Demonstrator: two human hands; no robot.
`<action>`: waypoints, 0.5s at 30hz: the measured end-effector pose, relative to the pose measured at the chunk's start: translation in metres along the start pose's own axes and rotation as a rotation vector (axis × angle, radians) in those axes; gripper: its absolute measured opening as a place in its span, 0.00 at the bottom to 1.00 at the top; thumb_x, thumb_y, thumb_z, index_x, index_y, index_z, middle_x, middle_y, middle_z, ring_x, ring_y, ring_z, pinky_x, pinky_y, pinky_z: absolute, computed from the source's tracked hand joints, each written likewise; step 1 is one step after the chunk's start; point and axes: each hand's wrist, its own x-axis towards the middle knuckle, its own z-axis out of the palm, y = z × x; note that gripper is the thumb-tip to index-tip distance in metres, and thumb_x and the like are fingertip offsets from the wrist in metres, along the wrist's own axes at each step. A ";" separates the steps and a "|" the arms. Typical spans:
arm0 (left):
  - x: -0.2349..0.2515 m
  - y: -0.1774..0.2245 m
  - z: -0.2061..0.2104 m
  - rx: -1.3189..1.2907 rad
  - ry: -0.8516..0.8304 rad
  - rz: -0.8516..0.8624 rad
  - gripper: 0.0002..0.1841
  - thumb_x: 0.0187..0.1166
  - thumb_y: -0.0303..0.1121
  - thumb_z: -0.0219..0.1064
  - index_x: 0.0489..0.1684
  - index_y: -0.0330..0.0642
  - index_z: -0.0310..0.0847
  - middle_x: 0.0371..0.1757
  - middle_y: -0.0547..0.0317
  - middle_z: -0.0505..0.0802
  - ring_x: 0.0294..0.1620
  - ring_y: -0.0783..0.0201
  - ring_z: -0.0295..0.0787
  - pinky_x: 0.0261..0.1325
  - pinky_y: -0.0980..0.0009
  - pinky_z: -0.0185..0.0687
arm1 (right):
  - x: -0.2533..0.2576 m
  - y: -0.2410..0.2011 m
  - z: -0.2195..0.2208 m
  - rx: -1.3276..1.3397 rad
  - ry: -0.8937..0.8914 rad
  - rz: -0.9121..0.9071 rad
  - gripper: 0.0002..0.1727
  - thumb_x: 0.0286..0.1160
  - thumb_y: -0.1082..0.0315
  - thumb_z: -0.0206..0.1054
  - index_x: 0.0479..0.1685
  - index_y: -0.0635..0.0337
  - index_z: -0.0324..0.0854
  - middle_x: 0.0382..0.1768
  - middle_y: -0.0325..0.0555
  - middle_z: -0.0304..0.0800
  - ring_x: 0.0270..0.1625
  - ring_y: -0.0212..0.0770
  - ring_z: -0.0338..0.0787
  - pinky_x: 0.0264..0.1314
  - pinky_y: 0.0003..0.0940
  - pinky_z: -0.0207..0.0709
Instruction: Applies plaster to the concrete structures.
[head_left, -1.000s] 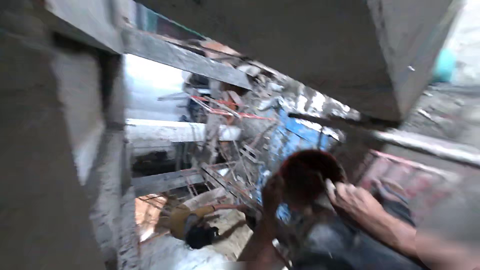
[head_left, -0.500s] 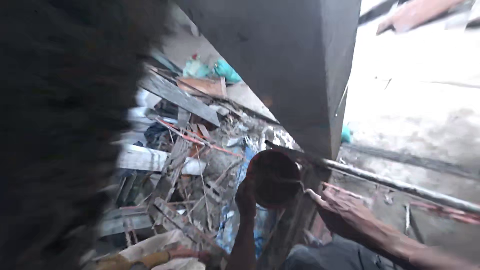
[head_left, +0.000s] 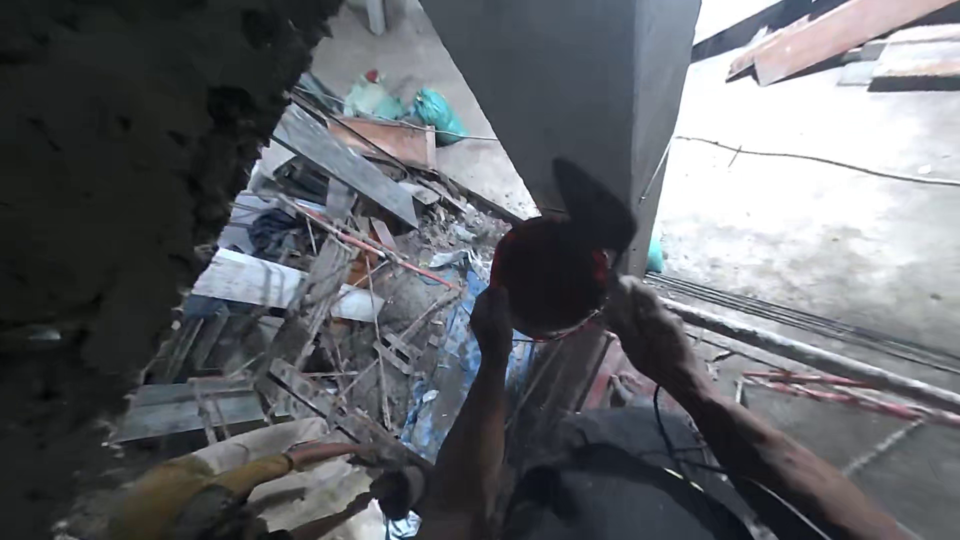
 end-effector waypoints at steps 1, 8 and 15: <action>0.000 0.001 0.001 -0.025 -0.014 0.014 0.17 0.85 0.43 0.65 0.52 0.37 0.88 0.38 0.53 0.93 0.39 0.62 0.90 0.49 0.57 0.88 | -0.001 -0.002 -0.005 0.016 0.089 -0.021 0.31 0.86 0.50 0.61 0.85 0.52 0.67 0.46 0.56 0.93 0.42 0.53 0.94 0.48 0.60 0.87; 0.004 -0.003 0.001 0.070 -0.006 0.014 0.19 0.85 0.48 0.65 0.59 0.44 0.88 0.48 0.54 0.95 0.48 0.62 0.92 0.57 0.55 0.88 | 0.000 0.022 -0.019 -0.356 -0.189 -0.026 0.28 0.89 0.45 0.53 0.84 0.42 0.68 0.50 0.56 0.93 0.48 0.62 0.94 0.48 0.70 0.84; 0.006 0.005 -0.013 0.103 -0.010 0.090 0.18 0.84 0.47 0.66 0.55 0.41 0.88 0.45 0.54 0.94 0.45 0.61 0.91 0.53 0.54 0.88 | 0.015 0.007 -0.019 -0.684 -0.709 -0.087 0.20 0.86 0.53 0.56 0.70 0.49 0.77 0.46 0.61 0.92 0.51 0.68 0.92 0.49 0.72 0.81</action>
